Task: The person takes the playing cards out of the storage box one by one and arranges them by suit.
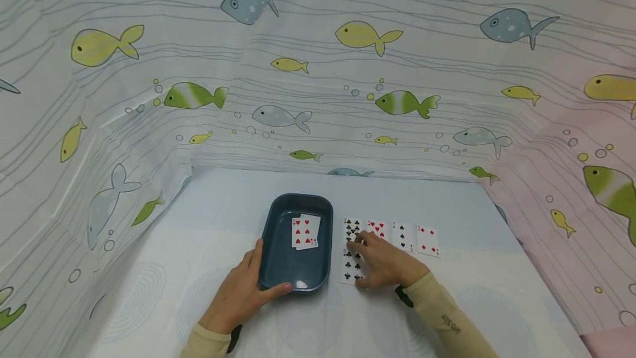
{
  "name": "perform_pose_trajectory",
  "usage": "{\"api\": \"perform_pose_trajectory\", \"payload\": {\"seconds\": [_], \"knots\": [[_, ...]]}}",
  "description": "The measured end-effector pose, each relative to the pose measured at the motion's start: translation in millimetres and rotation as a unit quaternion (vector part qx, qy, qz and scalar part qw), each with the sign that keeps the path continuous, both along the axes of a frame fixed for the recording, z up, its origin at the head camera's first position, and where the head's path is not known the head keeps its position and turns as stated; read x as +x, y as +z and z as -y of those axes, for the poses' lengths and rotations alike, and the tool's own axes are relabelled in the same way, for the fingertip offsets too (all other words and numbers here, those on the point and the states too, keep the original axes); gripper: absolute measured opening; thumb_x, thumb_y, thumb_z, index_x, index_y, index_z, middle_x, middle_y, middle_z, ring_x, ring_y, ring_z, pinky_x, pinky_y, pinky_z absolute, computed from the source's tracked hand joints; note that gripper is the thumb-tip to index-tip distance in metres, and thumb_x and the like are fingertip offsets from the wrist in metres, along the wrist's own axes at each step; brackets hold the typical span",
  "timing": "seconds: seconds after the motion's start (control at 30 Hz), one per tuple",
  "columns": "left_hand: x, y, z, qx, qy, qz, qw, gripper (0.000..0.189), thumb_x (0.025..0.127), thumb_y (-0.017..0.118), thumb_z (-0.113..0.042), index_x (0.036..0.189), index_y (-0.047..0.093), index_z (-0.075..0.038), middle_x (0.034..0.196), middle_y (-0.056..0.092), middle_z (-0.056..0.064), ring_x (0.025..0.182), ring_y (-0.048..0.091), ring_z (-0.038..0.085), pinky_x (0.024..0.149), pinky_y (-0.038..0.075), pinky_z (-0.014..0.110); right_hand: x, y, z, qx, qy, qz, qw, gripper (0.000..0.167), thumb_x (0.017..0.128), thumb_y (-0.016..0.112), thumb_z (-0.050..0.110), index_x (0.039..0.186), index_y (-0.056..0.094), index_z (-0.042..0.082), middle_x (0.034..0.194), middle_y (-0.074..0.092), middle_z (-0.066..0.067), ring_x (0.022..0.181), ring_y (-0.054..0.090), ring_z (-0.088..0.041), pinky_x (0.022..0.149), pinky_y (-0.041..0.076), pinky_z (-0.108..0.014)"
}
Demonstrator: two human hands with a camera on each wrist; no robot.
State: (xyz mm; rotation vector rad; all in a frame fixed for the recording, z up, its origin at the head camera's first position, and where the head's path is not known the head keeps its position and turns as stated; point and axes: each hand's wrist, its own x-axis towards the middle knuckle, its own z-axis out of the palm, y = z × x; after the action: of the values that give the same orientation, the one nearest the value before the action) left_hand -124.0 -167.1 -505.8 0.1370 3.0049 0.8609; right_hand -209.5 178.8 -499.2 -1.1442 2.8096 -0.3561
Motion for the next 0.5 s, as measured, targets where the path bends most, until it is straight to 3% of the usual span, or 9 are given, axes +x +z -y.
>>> {"api": "perform_pose_trajectory", "payload": {"seconds": [0.17, 0.5], "knots": [[-0.5, -0.4, -0.3, 0.001, 0.000, 0.001, 1.0000, 0.126, 0.076, 0.067, -0.081, 0.162, 0.017, -0.002, 0.152, 0.042, 0.023, 0.126, 0.054, 0.037, 0.103, 0.046, 0.054, -7.2, 4.4, 1.3, -0.022, -0.006, 0.008, 0.9997, 0.073, 0.083, 0.080, 0.036, 0.146, 0.053, 0.012, 0.131, 0.051, -0.007, 0.110, 0.055, -0.018, 0.094, 0.051, -0.040], [-0.5, -0.1, -0.4, -0.001, 0.000, 0.001, 1.0000, 0.127, 0.075, 0.066, -0.081, 0.161, 0.017, -0.002, 0.152, 0.042, 0.024, 0.125, 0.055, 0.037, 0.102, 0.046, 0.054, -32.5, 20.9, 12.5, -0.087, 0.012, -0.068, 0.9938, 0.067, 0.093, 0.075, 0.031, 0.150, 0.047, 0.010, 0.142, 0.050, -0.008, 0.127, 0.052, -0.020, 0.103, 0.048, -0.037]]}}
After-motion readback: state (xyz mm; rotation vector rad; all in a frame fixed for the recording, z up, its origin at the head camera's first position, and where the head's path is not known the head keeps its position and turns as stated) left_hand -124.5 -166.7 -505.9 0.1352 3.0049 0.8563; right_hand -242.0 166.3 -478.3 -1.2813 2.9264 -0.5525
